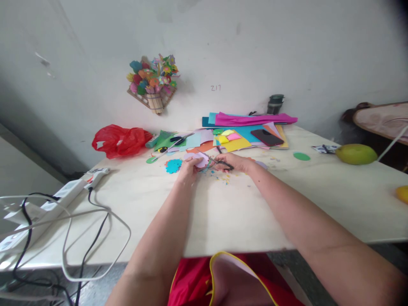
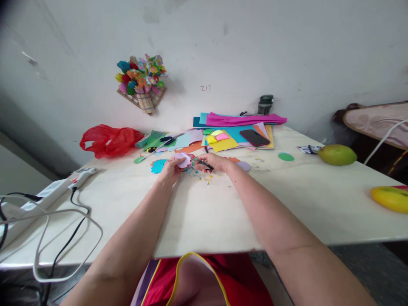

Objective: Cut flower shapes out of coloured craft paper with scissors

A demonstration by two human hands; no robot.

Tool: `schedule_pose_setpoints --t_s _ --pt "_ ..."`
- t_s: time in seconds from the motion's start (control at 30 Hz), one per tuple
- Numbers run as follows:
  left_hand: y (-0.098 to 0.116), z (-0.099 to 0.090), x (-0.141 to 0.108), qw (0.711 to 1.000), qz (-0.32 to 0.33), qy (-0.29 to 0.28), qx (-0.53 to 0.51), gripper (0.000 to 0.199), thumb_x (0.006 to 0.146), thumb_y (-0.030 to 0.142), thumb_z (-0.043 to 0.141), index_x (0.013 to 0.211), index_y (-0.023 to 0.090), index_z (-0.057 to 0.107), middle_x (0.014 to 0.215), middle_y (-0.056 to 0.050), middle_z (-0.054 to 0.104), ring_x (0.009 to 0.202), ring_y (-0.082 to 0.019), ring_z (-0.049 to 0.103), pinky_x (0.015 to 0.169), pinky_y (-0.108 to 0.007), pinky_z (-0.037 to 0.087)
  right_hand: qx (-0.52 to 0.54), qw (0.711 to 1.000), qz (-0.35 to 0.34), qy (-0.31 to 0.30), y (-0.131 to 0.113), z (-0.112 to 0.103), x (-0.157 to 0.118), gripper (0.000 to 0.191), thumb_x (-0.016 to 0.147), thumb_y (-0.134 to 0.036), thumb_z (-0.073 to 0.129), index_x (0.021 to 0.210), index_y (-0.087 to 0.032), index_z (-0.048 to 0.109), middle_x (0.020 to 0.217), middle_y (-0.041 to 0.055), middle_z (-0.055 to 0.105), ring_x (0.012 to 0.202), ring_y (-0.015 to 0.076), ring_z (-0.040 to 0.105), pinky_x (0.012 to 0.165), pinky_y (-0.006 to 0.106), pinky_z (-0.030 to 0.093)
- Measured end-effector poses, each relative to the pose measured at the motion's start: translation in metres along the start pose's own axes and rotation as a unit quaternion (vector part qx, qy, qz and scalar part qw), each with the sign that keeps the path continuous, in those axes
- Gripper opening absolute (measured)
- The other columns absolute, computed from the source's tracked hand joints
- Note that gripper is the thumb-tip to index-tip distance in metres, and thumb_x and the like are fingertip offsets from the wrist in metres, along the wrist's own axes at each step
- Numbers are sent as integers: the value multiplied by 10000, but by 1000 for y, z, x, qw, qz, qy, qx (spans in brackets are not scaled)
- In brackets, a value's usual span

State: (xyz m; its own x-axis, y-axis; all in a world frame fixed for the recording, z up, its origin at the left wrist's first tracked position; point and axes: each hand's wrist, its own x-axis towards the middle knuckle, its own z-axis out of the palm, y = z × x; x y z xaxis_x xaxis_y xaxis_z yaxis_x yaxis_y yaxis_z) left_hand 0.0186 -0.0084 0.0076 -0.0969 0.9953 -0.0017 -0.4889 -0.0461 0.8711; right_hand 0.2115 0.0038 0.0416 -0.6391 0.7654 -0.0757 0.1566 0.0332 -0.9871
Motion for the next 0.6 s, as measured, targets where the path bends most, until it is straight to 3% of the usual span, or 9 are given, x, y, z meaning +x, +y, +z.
schedule_pose_setpoints --t_s 0.4,0.6 --pt "-2 4 -1 1000 8 11 -6 252 555 132 806 770 127 676 733 -56 728 647 -172 683 649 -287 575 49 998 26 -5 -1 4 2 119 789 -186 563 680 -155 599 461 -37 500 364 77 397 364 196 320" --pt "-7 15 -4 998 38 47 -35 221 561 164 802 728 152 658 679 -14 700 624 -154 667 638 -267 543 27 999 -1 38 3 10 2 123 793 -233 614 703 -149 605 514 -1 597 395 78 493 350 172 281"
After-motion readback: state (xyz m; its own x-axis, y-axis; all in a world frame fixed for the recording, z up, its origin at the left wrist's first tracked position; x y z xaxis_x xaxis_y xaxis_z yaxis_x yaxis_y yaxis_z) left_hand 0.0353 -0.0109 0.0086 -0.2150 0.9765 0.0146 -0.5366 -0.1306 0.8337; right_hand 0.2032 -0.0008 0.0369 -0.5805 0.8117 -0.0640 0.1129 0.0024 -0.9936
